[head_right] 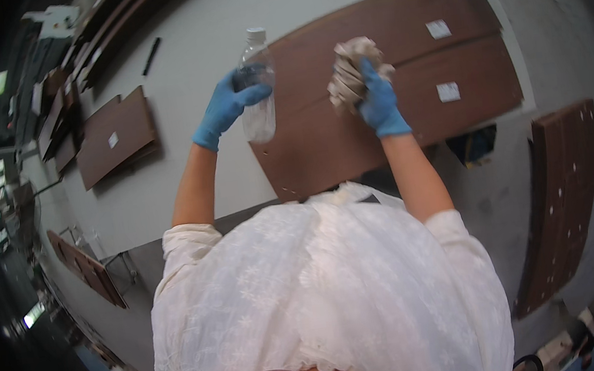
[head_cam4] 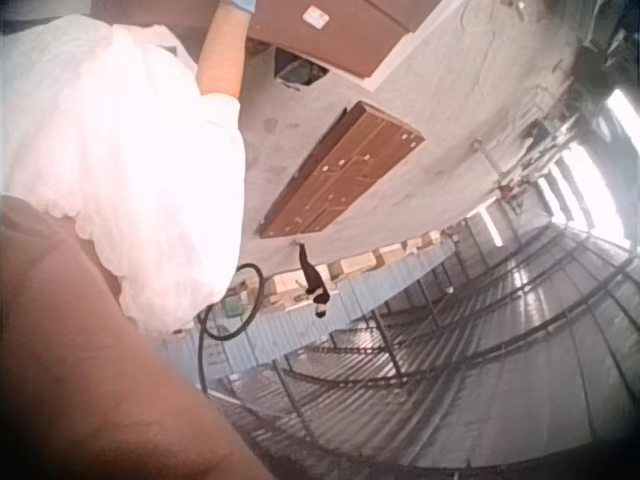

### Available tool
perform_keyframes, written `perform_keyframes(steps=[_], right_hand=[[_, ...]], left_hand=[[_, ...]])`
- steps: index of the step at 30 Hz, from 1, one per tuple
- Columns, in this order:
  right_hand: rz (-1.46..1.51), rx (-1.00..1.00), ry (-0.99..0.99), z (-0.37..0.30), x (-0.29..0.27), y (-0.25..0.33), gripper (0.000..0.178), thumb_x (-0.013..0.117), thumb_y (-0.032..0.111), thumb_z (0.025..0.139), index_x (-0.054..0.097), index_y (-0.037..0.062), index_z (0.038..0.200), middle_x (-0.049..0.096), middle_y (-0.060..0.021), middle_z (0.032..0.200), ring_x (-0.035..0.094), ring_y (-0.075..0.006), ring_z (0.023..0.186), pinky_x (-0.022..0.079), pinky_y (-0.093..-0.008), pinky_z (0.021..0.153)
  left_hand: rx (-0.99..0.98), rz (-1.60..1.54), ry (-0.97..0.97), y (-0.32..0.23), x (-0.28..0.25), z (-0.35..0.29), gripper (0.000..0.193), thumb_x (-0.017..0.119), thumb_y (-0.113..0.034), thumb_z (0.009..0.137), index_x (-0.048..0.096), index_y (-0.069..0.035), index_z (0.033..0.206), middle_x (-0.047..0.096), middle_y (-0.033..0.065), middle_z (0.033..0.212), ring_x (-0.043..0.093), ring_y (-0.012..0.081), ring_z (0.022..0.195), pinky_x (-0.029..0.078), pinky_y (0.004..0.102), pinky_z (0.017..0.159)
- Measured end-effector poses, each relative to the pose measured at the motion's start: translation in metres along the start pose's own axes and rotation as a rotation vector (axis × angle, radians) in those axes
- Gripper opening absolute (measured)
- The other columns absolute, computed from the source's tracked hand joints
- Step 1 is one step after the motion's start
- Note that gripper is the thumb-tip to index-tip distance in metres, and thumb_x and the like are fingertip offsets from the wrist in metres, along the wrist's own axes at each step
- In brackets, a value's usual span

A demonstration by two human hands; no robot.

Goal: The person wipes several brown wooden panels with a cloth, then stacks them on the floor. The person uses a cloth to clean the surfaces and arranges the panels into a neat pile.

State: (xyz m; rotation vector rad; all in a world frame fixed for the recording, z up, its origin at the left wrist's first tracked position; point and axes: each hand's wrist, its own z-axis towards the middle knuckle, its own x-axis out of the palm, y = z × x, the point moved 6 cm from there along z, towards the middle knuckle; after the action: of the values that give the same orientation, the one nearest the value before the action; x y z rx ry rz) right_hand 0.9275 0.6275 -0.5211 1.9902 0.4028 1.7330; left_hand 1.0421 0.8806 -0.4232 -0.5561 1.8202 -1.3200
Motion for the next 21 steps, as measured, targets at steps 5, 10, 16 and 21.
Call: perform_keyframes(steps=[5,10,16,21], right_hand=[[-0.073,-0.103,-0.002,0.007,0.016,0.015,0.047,0.065,0.038,0.103,0.053,0.0065,0.136,0.063,-0.0114,0.125,0.068,-0.0270,0.112,0.062,-0.0431,0.088],[-0.200,-0.085,0.123,-0.003,0.022,0.018,0.069,0.061,0.051,0.102,0.045,0.0032,0.149,0.058,-0.0159,0.140,0.061,-0.0308,0.128,0.055,-0.0451,0.106],[-0.175,-0.013,0.077,-0.005,0.011,0.007,0.072,0.056,0.053,0.104,0.042,0.0011,0.151,0.056,-0.0177,0.142,0.059,-0.0332,0.131,0.054,-0.0471,0.109],[-0.183,0.007,0.080,-0.014,0.011,0.002,0.068,0.055,0.052,0.104,0.044,0.0023,0.149,0.057,-0.0174,0.138,0.060,-0.0328,0.129,0.056,-0.0458,0.107]], left_hand=[[-0.280,-0.263,0.411,-0.004,0.077,-0.039,0.054,0.073,-0.040,0.095,0.066,0.004,0.125,0.071,0.0090,0.107,0.068,0.0167,0.095,0.057,0.0335,0.086],[-0.400,-0.393,0.507,-0.003,0.101,-0.048,0.056,0.070,-0.045,0.097,0.066,0.004,0.123,0.072,0.0103,0.102,0.071,0.0158,0.086,0.060,0.0293,0.075],[-0.600,-0.626,0.540,-0.003,0.107,-0.059,0.056,0.062,-0.047,0.099,0.061,0.000,0.129,0.073,0.0142,0.108,0.071,0.0198,0.075,0.062,0.0343,0.064],[-0.640,-0.719,0.479,-0.004,0.094,-0.061,0.062,0.063,-0.051,0.098,0.055,-0.005,0.139,0.071,0.0183,0.111,0.071,0.0194,0.073,0.061,0.0310,0.058]])
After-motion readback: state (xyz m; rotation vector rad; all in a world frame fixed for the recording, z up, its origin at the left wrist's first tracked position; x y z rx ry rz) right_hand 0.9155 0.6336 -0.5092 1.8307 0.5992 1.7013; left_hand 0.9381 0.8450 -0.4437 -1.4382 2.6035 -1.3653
